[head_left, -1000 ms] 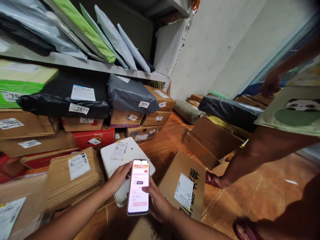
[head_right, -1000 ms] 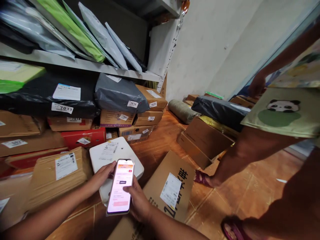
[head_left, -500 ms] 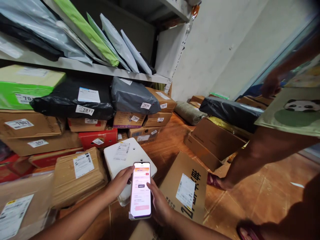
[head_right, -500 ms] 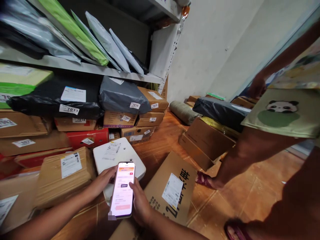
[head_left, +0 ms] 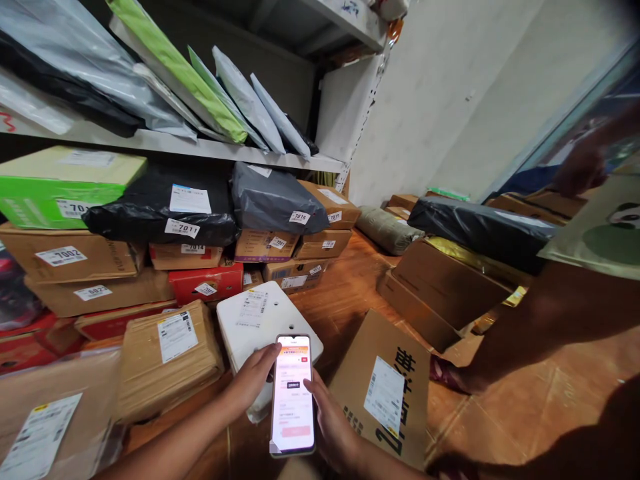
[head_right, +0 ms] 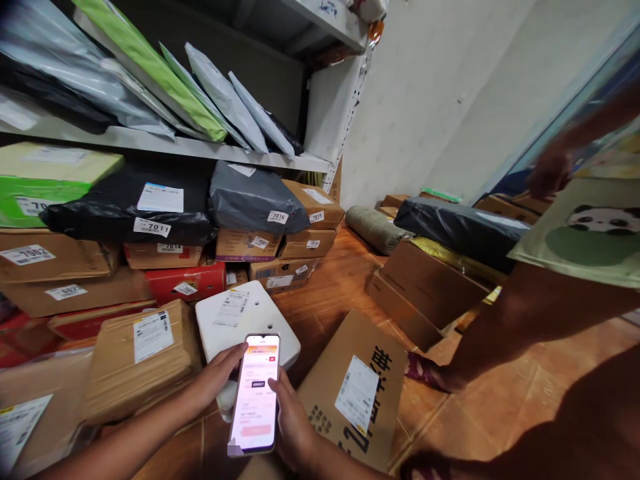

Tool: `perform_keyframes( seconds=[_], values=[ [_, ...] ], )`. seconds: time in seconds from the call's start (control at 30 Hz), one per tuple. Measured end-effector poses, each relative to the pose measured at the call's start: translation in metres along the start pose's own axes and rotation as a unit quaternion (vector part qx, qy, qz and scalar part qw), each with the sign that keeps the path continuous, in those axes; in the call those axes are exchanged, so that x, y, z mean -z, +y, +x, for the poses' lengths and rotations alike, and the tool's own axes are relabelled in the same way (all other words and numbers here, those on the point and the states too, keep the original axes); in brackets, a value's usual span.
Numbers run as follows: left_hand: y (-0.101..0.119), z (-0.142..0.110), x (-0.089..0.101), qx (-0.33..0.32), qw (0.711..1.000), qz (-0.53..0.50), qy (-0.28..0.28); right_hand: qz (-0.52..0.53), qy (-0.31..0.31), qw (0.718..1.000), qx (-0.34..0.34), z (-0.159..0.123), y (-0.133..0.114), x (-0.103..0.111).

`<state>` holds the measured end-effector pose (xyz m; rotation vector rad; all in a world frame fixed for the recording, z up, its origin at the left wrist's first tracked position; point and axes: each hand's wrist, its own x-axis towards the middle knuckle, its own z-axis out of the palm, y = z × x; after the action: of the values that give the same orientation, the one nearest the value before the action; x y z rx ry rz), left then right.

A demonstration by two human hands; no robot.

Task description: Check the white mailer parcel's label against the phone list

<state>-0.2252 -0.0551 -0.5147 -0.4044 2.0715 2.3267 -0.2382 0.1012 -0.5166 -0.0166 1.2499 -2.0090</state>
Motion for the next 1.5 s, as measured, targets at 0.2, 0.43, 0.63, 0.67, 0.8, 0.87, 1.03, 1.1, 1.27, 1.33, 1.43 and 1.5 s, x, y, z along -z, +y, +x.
perform_keyframes(
  seconds=[0.2, 0.43, 0.63, 0.67, 0.8, 0.87, 1.03, 1.1, 1.27, 1.33, 1.43, 1.5],
  values=[
    [-0.003, 0.002, 0.0, 0.002, 1.0, 0.0, -0.005, 0.01, -0.002, 1.0, 0.003, 0.0, 0.001, 0.003],
    [-0.008, 0.004, 0.003, 0.013, 1.0, -0.003, -0.009, 0.033, -0.003, 0.999, 0.012, 0.004, 0.003, 0.004],
    [-0.008, 0.005, 0.003, 0.013, 1.0, -0.001, -0.007, 0.034, 0.008, 0.999, 0.005, 0.005, 0.003, 0.005],
    [-0.007, 0.005, 0.003, 0.016, 1.0, 0.003, -0.005, 0.037, 0.012, 0.999, 0.0, 0.005, 0.003, 0.005],
    [-0.002, 0.0, 0.0, 0.029, 0.999, 0.024, 0.006, 0.038, 0.044, 0.998, -0.032, 0.008, 0.003, 0.005],
    [0.001, -0.003, -0.003, 0.033, 0.999, 0.033, 0.002, 0.024, 0.071, 0.996, -0.042, 0.01, 0.003, 0.005],
    [0.006, -0.01, -0.008, 0.028, 0.998, 0.039, -0.039, -0.017, 0.125, 0.99, -0.065, 0.01, 0.004, 0.008],
    [0.005, -0.01, -0.008, 0.026, 0.998, 0.045, -0.043, -0.014, 0.136, 0.988, -0.071, 0.009, 0.005, 0.009],
    [-0.001, -0.007, -0.008, 0.041, 0.998, 0.052, -0.02, 0.001, 0.137, 0.988, -0.066, 0.006, 0.005, 0.009],
    [-0.003, -0.006, -0.008, 0.045, 0.998, 0.049, -0.021, -0.004, 0.139, 0.989, -0.058, 0.007, 0.005, 0.008],
    [-0.004, -0.006, -0.008, 0.047, 0.998, 0.045, -0.024, 0.004, 0.133, 0.99, -0.052, 0.007, 0.004, 0.008],
    [-0.004, -0.006, -0.007, 0.047, 0.998, 0.042, -0.025, 0.011, 0.129, 0.99, -0.054, 0.007, 0.004, 0.007]
  ],
)
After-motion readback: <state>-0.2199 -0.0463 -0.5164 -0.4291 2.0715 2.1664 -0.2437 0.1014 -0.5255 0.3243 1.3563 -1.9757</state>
